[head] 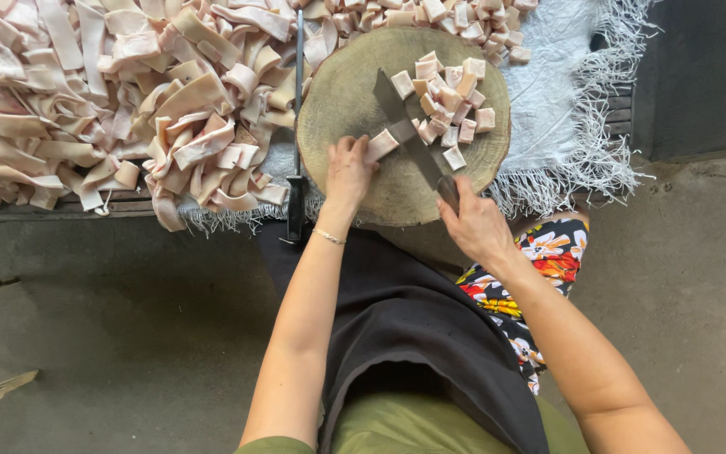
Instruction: The person cuts strips of pork skin into small cubes on a round wooden cutting board using a large cleaver. The cut pieces are pushed aside to accumulate on a white sack next to the board.
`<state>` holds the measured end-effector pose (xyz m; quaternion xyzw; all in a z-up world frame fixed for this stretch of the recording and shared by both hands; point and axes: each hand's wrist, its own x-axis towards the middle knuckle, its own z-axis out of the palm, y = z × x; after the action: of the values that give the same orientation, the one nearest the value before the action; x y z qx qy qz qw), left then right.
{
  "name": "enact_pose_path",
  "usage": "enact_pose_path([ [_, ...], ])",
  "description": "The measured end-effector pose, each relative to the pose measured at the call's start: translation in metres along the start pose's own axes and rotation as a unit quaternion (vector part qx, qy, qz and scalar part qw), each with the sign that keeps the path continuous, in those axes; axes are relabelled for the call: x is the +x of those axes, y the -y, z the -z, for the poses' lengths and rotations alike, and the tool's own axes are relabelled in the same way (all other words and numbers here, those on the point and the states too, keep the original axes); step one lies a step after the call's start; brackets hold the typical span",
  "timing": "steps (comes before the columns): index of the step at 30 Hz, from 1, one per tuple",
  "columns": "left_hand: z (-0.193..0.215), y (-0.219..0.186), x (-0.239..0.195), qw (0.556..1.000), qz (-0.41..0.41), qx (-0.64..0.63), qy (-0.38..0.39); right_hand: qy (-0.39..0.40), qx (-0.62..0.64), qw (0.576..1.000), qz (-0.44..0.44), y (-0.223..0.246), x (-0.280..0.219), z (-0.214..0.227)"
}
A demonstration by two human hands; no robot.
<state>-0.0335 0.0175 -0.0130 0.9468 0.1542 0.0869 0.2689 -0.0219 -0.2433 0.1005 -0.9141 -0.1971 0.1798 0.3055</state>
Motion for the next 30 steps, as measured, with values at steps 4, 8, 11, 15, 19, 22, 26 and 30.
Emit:
enact_pose_path([
  [4,-0.016,-0.011,0.009,1.000,-0.008,-0.003,0.008,0.012,-0.022,1.000,0.006,0.009,-0.019,-0.003],
  [8,-0.022,-0.017,0.016,1.000,0.016,0.012,0.012,0.032,-0.055,0.998,-0.008,0.011,-0.025,-0.007],
  [11,-0.016,-0.022,0.018,1.000,0.012,0.025,0.013,0.059,-0.063,0.996,-0.017,0.008,-0.019,-0.014],
  [15,-0.005,-0.020,0.023,1.000,-0.020,0.024,0.004,0.066,-0.027,0.997,-0.018,0.001,0.001,-0.026],
  [19,-0.003,-0.019,0.025,0.998,-0.046,0.030,0.010,0.055,-0.032,0.998,0.000,0.003,0.034,-0.041],
  [22,0.001,-0.021,0.022,0.999,-0.047,-0.008,-0.002,0.051,-0.038,0.998,0.003,0.016,0.064,-0.051],
  [26,0.008,-0.026,0.022,0.999,-0.036,-0.011,0.017,0.043,-0.019,0.999,-0.007,0.029,0.098,-0.050],
  [30,0.010,-0.035,0.015,0.998,-0.033,0.036,-0.042,0.043,0.001,0.999,-0.015,0.022,0.101,-0.047],
])
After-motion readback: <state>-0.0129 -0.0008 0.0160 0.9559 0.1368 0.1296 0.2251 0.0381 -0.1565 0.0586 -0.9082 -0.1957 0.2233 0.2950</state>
